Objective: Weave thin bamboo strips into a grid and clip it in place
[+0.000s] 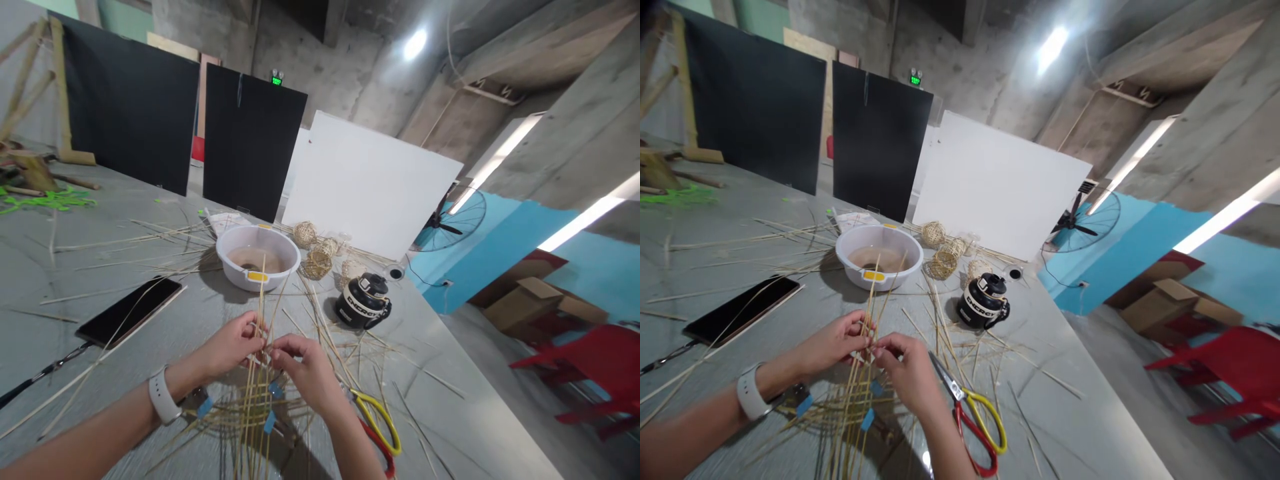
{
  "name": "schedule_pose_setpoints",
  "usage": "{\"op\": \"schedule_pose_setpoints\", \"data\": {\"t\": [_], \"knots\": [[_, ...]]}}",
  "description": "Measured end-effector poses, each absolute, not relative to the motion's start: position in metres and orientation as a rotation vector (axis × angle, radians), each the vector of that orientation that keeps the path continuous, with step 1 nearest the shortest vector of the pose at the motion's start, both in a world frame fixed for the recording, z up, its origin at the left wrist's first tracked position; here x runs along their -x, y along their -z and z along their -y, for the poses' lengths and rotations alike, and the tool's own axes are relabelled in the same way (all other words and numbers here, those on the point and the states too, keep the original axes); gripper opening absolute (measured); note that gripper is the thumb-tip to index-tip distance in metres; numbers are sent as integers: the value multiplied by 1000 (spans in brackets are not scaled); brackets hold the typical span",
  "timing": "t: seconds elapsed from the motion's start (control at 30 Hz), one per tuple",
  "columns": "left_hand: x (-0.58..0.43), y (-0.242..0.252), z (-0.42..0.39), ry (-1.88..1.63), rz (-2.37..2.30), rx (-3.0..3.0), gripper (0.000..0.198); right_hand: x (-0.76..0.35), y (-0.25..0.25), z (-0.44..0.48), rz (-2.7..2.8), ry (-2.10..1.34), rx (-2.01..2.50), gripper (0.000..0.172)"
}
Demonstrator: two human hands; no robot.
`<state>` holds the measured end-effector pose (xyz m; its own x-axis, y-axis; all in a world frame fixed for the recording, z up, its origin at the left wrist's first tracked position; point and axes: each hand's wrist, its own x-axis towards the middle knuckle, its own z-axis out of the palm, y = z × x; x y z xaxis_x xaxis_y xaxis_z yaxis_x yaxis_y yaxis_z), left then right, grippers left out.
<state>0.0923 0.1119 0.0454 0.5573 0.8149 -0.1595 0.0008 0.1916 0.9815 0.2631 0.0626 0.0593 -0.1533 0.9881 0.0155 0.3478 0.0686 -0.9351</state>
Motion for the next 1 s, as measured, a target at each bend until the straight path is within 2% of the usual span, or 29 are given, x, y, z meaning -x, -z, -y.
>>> {"op": "schedule_pose_setpoints", "data": {"t": [0.23, 0.47, 0.63, 0.87, 1.0], "knots": [[-92, -45, -110, -637, -762, -1289, 28, -261, -52, -65, 1433, -1282, 1312, 37], [-86, -44, -114, -584, -695, -1286, 29, -262, -47, -69, 1382, -1335, 1210, 29], [-87, -50, -110, -549, -699, -1263, 27, -263, -47, -71, 1365, -1368, 1202, 34], [-91, -52, -107, -552, -739, -1231, 22, -264, -47, -72, 1337, -1399, 1189, 31], [-91, -48, -109, -558, -731, -1220, 24, -265, -50, -71, 1310, -1412, 1184, 37]]}}
